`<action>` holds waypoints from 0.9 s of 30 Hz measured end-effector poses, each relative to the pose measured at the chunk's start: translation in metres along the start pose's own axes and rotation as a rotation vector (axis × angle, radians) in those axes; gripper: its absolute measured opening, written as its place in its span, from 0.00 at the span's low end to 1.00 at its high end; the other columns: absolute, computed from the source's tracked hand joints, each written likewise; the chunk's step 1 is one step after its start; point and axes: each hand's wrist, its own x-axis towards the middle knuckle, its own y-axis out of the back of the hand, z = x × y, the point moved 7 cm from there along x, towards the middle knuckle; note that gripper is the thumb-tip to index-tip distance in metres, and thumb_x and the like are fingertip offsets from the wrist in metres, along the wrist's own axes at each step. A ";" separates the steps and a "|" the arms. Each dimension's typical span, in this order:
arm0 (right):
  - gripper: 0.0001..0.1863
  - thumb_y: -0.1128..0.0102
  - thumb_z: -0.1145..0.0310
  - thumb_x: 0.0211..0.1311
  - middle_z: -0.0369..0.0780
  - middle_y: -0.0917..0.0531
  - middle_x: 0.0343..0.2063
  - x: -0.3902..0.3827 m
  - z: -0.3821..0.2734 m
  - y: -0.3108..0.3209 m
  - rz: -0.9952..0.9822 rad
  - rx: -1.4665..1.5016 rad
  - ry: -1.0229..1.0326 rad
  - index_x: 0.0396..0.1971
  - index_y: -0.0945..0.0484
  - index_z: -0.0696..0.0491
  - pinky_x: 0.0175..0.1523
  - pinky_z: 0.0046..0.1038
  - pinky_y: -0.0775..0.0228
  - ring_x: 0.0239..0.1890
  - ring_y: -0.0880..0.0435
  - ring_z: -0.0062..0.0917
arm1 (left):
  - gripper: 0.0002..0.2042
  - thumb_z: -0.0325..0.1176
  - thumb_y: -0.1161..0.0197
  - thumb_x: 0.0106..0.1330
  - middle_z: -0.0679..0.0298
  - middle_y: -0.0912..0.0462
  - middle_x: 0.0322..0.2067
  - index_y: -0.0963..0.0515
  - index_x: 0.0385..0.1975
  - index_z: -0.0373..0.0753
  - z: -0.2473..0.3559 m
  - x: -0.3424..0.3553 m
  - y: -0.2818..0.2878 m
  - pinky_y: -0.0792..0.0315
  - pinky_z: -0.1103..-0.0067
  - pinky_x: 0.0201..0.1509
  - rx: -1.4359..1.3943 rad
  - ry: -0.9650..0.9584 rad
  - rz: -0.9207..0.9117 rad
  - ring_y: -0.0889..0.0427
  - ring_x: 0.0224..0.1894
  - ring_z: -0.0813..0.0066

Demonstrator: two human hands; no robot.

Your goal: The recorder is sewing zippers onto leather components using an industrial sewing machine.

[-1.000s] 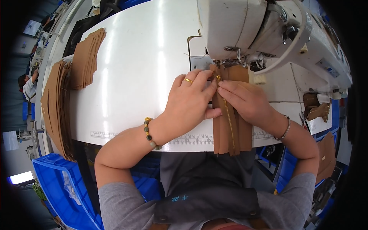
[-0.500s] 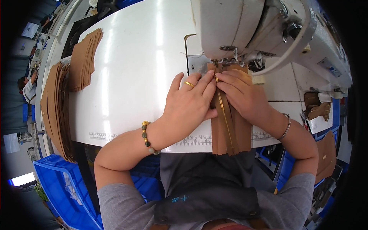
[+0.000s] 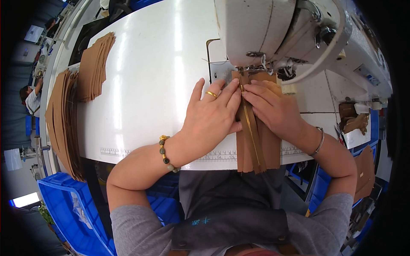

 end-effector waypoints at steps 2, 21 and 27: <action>0.17 0.33 0.69 0.56 0.39 0.13 0.50 0.000 0.000 0.000 0.001 -0.015 0.014 0.47 0.16 0.56 0.36 0.28 0.22 0.31 0.14 0.26 | 0.38 0.45 0.22 0.51 0.65 0.24 0.68 0.25 0.63 0.39 0.000 0.000 0.000 0.36 0.53 0.74 0.003 -0.003 0.005 0.26 0.67 0.58; 0.16 0.34 0.67 0.55 0.33 0.15 0.48 -0.004 -0.004 0.001 0.026 -0.119 0.015 0.45 0.12 0.51 0.38 0.28 0.26 0.32 0.18 0.23 | 0.19 0.33 0.29 0.46 0.61 0.14 0.46 0.15 0.41 0.36 0.026 -0.015 0.014 0.19 0.74 0.48 0.092 -0.291 0.318 0.16 0.47 0.68; 0.18 0.30 0.62 0.57 0.36 0.14 0.50 -0.004 -0.004 0.000 0.002 -0.085 0.014 0.47 0.13 0.51 0.40 0.30 0.25 0.35 0.16 0.25 | 0.12 0.29 0.33 0.50 0.58 0.13 0.42 0.14 0.36 0.34 0.030 -0.023 0.011 0.18 0.77 0.42 0.167 -0.332 0.274 0.14 0.43 0.69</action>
